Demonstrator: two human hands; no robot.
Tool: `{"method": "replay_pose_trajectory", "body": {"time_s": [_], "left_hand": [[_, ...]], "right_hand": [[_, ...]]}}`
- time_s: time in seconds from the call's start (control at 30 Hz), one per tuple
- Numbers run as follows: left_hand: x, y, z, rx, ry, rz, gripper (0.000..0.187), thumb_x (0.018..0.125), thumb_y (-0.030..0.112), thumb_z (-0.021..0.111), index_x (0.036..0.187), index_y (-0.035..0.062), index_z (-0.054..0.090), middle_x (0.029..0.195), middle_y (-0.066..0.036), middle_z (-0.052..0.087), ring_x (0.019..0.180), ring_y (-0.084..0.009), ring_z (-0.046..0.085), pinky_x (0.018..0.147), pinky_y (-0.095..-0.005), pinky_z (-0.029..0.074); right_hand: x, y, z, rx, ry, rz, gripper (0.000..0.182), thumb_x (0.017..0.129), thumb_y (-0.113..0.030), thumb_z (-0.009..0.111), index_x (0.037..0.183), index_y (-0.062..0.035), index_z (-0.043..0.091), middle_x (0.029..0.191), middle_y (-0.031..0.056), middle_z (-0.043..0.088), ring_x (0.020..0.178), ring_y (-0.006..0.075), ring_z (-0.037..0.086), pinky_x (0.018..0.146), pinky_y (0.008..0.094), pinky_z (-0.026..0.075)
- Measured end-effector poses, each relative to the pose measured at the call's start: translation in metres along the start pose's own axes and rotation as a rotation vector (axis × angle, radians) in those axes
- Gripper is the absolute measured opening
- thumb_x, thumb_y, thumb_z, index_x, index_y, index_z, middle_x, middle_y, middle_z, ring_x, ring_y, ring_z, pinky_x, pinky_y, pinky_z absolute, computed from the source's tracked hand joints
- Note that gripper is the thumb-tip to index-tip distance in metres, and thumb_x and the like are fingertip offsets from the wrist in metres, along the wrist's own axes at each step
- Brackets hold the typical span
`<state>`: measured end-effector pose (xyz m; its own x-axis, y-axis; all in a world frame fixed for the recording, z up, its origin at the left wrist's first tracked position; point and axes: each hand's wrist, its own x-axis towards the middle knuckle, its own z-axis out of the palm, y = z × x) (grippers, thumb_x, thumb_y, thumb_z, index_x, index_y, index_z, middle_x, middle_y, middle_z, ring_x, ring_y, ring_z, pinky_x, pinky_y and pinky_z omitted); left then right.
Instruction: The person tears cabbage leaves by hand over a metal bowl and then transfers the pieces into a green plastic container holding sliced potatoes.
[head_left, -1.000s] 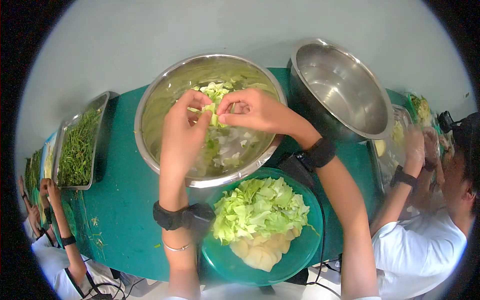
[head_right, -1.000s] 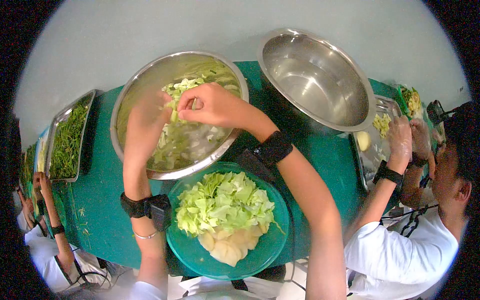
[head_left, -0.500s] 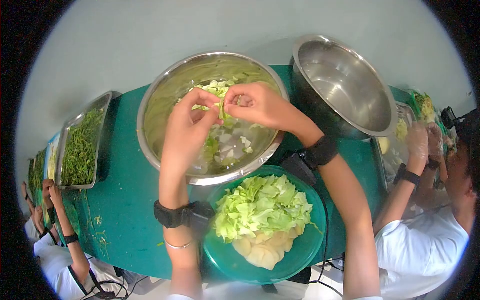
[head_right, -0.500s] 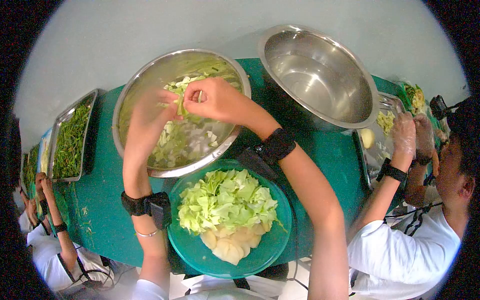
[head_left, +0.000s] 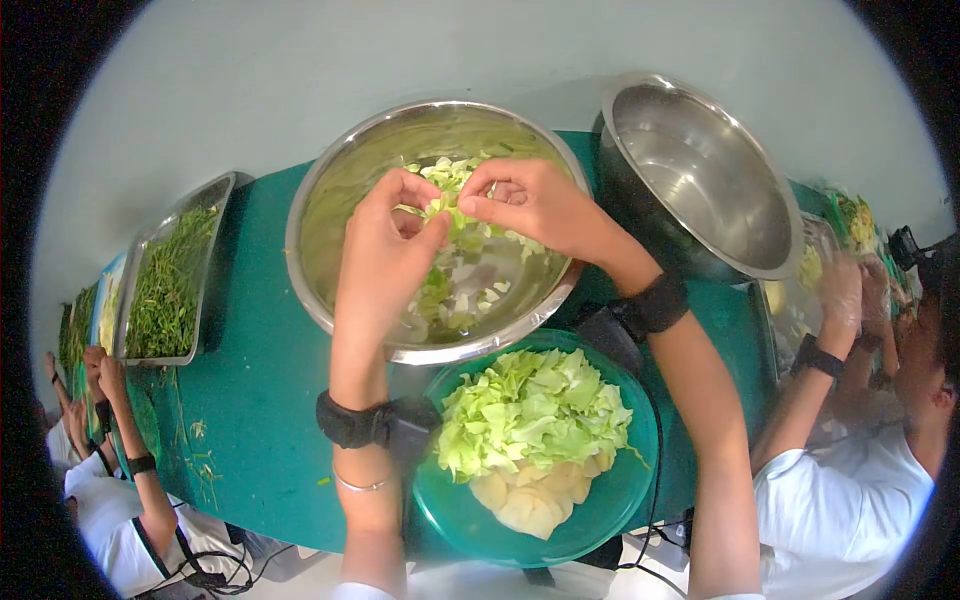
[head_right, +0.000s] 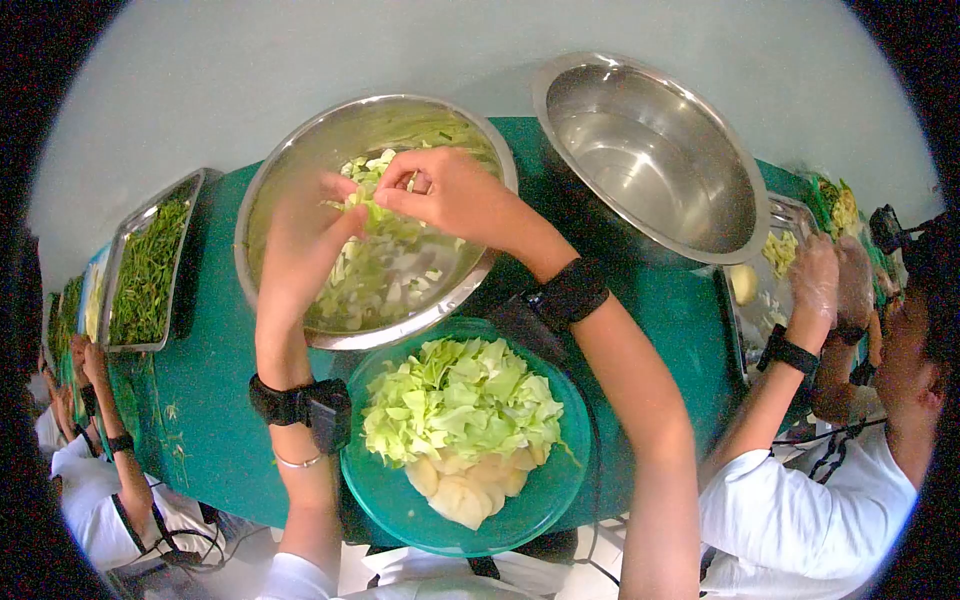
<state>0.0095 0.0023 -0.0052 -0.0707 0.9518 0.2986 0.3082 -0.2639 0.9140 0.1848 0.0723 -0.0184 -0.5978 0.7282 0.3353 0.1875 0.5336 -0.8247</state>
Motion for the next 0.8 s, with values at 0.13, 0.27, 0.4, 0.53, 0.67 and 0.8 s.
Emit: {"method": "replay_pose_trajectory", "body": {"time_s": [0.13,0.27,0.4,0.53,0.67,0.8], "left_hand": [[0.002,-0.007,0.0,0.016,0.016,-0.004,0.017,0.075,0.001,0.063,0.09,-0.0002,0.055,0.083,-0.007,0.058,0.065,-0.0101,0.056,0.057,-0.0242,0.045],[0.002,-0.008,-0.001,0.084,0.031,-0.005,0.018,0.074,0.003,0.064,0.09,0.0004,0.055,0.082,-0.008,0.058,0.066,-0.0128,0.055,0.059,-0.0267,0.046],[0.003,-0.012,-0.001,0.098,0.032,0.022,0.018,0.074,0.004,0.064,0.089,0.0003,0.055,0.082,-0.009,0.058,0.068,-0.0161,0.055,0.061,-0.0284,0.046],[0.003,-0.01,-0.002,0.087,0.055,0.009,0.018,0.074,0.005,0.063,0.089,-0.0002,0.054,0.082,-0.009,0.058,0.067,-0.017,0.055,0.062,-0.0293,0.046],[0.002,-0.01,-0.001,0.088,0.075,0.016,0.018,0.074,0.004,0.063,0.089,-0.0009,0.054,0.081,-0.009,0.058,0.067,-0.0168,0.055,0.062,-0.0296,0.046],[0.003,-0.008,-0.001,0.082,0.074,-0.017,0.018,0.075,0.003,0.062,0.09,-0.0011,0.054,0.082,-0.009,0.058,0.065,-0.0165,0.056,0.061,-0.0299,0.046]], "right_hand": [[0.001,0.001,0.001,-0.039,-0.004,-0.035,0.024,0.082,-0.025,0.065,0.089,-0.0018,0.065,0.07,0.0081,0.063,0.063,0.0132,0.057,0.059,0.0278,0.045],[-0.001,-0.009,-0.002,-0.063,-0.112,0.066,0.017,0.087,-0.018,0.063,0.088,-0.001,0.062,0.073,-0.0016,0.056,0.065,0.0051,0.047,0.06,0.0218,0.041],[-0.001,-0.01,-0.002,-0.038,-0.115,0.049,0.017,0.087,-0.018,0.063,0.088,-0.0011,0.061,0.073,-0.0019,0.055,0.066,0.0046,0.048,0.061,0.0213,0.041],[-0.001,-0.01,-0.002,0.053,-0.075,0.086,0.017,0.088,-0.019,0.062,0.09,-0.0019,0.06,0.075,-0.0025,0.055,0.069,0.0046,0.048,0.063,0.021,0.041],[-0.001,-0.014,-0.004,0.069,-0.043,0.096,0.018,0.088,-0.02,0.061,0.091,-0.0022,0.06,0.078,-0.0026,0.056,0.072,0.0049,0.05,0.067,0.0213,0.042],[-0.001,-0.013,-0.005,0.172,-0.028,0.102,0.018,0.087,-0.019,0.063,0.092,-0.0021,0.062,0.08,-0.0021,0.057,0.072,0.0051,0.051,0.067,0.0218,0.044]]}}
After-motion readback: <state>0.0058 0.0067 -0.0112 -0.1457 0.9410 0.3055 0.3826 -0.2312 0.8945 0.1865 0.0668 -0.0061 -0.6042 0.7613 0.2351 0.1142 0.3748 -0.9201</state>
